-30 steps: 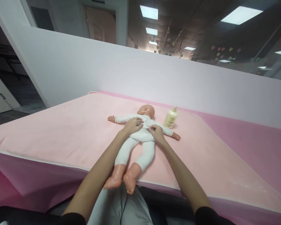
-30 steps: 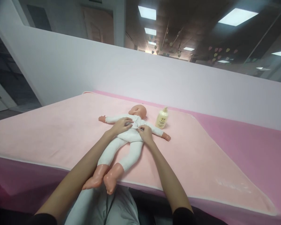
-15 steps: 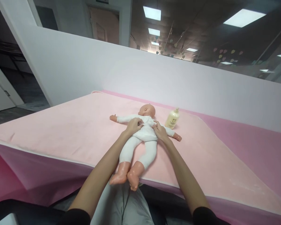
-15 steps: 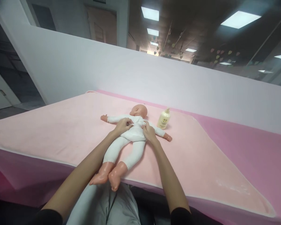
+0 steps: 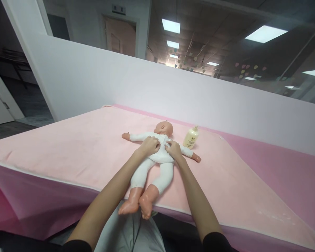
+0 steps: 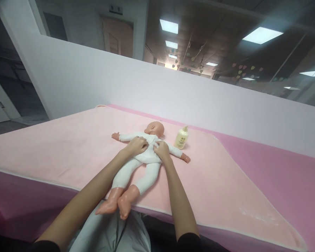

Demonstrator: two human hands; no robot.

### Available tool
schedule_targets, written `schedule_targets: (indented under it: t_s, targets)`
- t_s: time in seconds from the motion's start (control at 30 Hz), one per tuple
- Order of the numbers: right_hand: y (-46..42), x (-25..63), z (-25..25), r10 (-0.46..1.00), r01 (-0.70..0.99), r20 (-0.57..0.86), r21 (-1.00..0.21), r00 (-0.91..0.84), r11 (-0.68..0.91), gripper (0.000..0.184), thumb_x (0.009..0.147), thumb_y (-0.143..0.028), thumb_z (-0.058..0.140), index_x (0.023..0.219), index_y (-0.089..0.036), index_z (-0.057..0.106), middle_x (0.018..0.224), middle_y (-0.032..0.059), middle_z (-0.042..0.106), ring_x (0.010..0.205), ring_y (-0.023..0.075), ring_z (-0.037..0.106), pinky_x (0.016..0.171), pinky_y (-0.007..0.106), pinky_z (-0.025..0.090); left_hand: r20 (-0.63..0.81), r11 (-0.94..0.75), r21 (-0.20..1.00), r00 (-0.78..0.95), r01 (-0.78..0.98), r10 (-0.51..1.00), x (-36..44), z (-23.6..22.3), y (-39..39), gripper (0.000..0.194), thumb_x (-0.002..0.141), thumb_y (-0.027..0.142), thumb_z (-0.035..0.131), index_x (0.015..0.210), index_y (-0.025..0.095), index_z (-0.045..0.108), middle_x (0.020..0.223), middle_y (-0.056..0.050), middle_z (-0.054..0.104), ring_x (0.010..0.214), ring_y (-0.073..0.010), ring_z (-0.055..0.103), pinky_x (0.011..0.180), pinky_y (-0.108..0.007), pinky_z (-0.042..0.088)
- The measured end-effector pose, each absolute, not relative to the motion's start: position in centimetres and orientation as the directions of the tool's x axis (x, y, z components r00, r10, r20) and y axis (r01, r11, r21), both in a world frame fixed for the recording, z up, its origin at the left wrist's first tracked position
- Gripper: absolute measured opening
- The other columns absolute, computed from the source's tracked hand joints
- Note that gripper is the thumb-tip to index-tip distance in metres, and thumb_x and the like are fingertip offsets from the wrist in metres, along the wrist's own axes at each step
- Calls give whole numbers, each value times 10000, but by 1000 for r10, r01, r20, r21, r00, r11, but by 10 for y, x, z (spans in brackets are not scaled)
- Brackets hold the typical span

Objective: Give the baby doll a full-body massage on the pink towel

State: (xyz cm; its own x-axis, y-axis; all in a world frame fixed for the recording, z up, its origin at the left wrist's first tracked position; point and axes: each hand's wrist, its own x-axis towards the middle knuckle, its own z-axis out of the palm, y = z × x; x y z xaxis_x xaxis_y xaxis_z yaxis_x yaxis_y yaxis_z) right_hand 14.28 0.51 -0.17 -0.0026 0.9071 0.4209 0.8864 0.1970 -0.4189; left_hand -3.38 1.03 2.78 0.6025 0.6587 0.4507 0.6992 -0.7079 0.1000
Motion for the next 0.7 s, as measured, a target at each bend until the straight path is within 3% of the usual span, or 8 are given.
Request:
schedule_targets:
  t_s: [0.07,0.13,0.27,0.37,0.5,0.6,0.7]
  targets:
    - [8,139,1,919,901,391,-413,46,131,257,797,-224,558,1002,-135,684,1037,105,686,971,221,619,866,293,436,411,-670,11,607,742,680,-25,34,8,252,762,222,466,679,133,686,746,-131,676,741,-243,618,721,-349,405]
    - [10,133,2,919,919,382,-389,102,59,225,813,-224,540,952,-153,701,981,104,696,931,225,629,805,291,440,409,-610,31,547,791,730,-16,35,11,269,775,259,473,691,126,691,752,-144,682,724,-249,625,679,-337,398]
    - [11,125,1,900,931,405,-366,160,-1,222,829,-220,518,930,-175,710,954,100,697,900,211,628,754,270,422,520,-451,300,252,841,816,-15,24,27,402,895,348,351,842,154,700,785,-121,696,741,-227,636,660,-308,396]
    - [9,124,0,894,932,417,-363,162,1,218,830,-208,510,900,-181,715,926,97,699,878,201,624,741,263,413,651,-464,424,94,778,753,-28,10,35,372,915,328,342,1079,171,637,883,-97,699,834,-214,631,752,-310,421]
    - [7,125,1,884,927,436,-374,167,9,216,823,-192,513,898,-174,714,928,99,697,874,192,617,750,256,408,750,-626,310,220,715,623,-40,1,39,406,877,316,453,1247,171,531,1131,-95,649,1080,-227,559,999,-372,349]
    - [8,126,0,882,923,445,-385,157,29,208,814,-185,514,885,-177,709,922,91,695,876,187,613,767,255,406,678,-711,196,431,675,596,-39,4,42,410,872,287,465,1268,193,516,1262,-80,591,1183,-217,508,1100,-419,235]
    - [10,127,-2,883,916,449,-397,137,59,192,793,-172,515,858,-180,696,902,81,689,882,186,605,788,259,406,563,-707,208,509,676,651,-34,10,44,358,864,253,459,1200,215,577,1224,-66,623,1124,-208,559,1070,-421,284]
